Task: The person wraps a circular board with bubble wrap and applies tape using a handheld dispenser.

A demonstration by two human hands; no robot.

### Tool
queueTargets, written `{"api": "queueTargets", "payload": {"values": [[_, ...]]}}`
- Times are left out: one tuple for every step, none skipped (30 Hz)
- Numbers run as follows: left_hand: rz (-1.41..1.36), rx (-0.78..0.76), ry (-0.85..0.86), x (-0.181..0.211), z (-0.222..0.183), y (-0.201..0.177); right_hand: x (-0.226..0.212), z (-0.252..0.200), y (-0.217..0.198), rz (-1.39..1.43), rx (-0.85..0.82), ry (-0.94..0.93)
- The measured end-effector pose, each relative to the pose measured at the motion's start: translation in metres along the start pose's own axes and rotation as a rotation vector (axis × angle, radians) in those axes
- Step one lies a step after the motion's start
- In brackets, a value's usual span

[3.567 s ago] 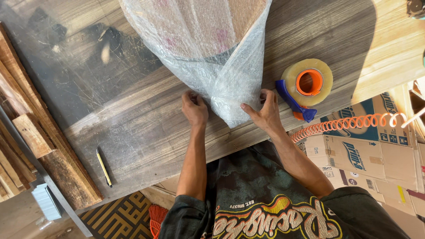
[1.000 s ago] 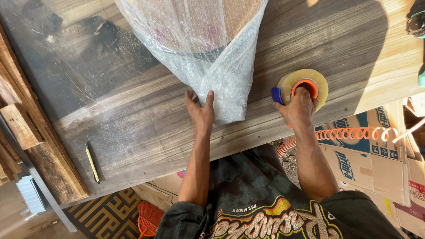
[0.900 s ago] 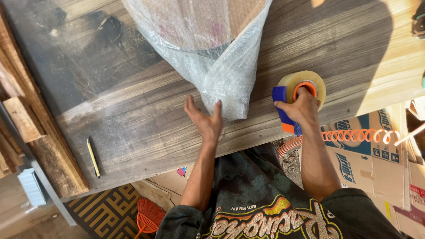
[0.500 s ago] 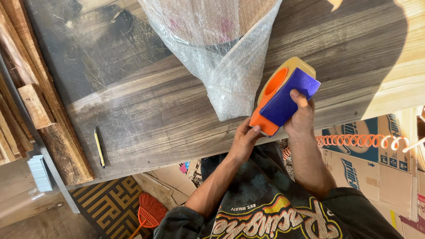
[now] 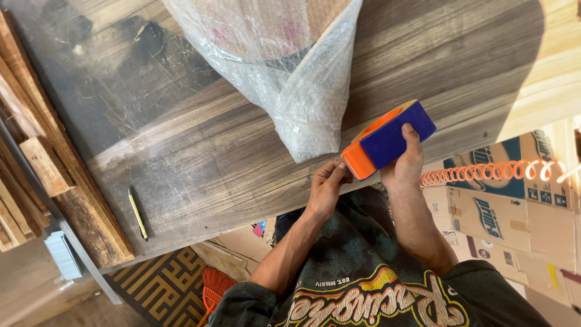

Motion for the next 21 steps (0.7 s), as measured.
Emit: {"api": "queueTargets", "payload": {"values": [[0.069, 0.019, 0.029, 0.01, -0.003, 0.005, 0.002, -0.001, -0.004, 0.004, -0.01, 0.008], [0.076, 0.01, 0.023, 0.01, -0.003, 0.006, 0.005, 0.002, -0.01, 0.012, -0.002, 0.002], [0.112, 0.02, 0.047, 0.011, -0.004, 0.006, 0.009, 0.005, -0.017, 0.032, -0.006, 0.009], [0.147, 0.029, 0.071, 0.011, -0.004, 0.006, 0.012, 0.007, -0.024, 0.052, -0.01, 0.015], [0.152, 0.019, 0.065, 0.016, -0.007, 0.011, 0.013, 0.008, -0.025, 0.059, -0.002, 0.009], [0.194, 0.013, 0.085, 0.02, -0.01, 0.015, 0.014, 0.008, -0.027, 0.082, 0.002, 0.02], [0.234, 0.006, 0.104, 0.024, -0.014, 0.02, 0.015, 0.008, -0.029, 0.105, 0.006, 0.032], [0.24, -0.003, 0.099, 0.026, -0.016, 0.02, 0.013, 0.004, -0.026, 0.112, 0.013, 0.026], [0.269, -0.002, 0.11, 0.028, -0.019, 0.02, 0.01, 0.0, -0.024, 0.14, 0.016, 0.029], [0.297, 0.0, 0.122, 0.031, -0.021, 0.02, 0.007, -0.003, -0.021, 0.167, 0.018, 0.033], [0.3, -0.008, 0.118, 0.037, -0.026, 0.019, 0.004, -0.007, -0.017, 0.172, 0.023, 0.027], [0.323, -0.001, 0.118, 0.044, -0.03, 0.019, 0.0, -0.009, -0.014, 0.168, 0.089, 0.005], [0.345, 0.005, 0.118, 0.051, -0.033, 0.019, -0.004, -0.011, -0.01, 0.163, 0.156, -0.017], [0.351, 0.0, 0.117, 0.06, -0.035, 0.008, -0.005, -0.003, -0.018, 0.17, 0.159, -0.019], [0.401, 0.015, 0.124, 0.069, -0.037, -0.004, -0.006, 0.005, -0.026, 0.168, 0.17, -0.065], [0.449, 0.034, 0.134, 0.078, -0.039, -0.015, -0.007, 0.014, -0.033, 0.165, 0.179, -0.11], [0.454, 0.032, 0.135, 0.099, -0.042, -0.029, -0.004, 0.025, -0.052, 0.17, 0.18, -0.11], [0.522, 0.065, 0.135, 0.119, -0.044, -0.043, -0.003, 0.037, -0.07, 0.098, 0.202, -0.198], [0.59, 0.099, 0.136, 0.14, -0.046, -0.057, -0.001, 0.048, -0.087, 0.026, 0.223, -0.286], [0.59, 0.101, 0.137, 0.146, -0.038, -0.065, 0.001, 0.045, -0.082, 0.026, 0.222, -0.284], [0.737, 0.11, 0.133, 0.153, -0.03, -0.074, 0.002, 0.04, -0.076, -0.055, 0.209, -0.428]]}}
Point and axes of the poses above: each hand's wrist, its own z-axis towards the middle knuckle, its own y-axis out of the palm, x = y × z, the point moved 1 cm from there along z, towards the middle knuckle, and after that the axes turned 1 degree about -y, right-handed, at the moved point
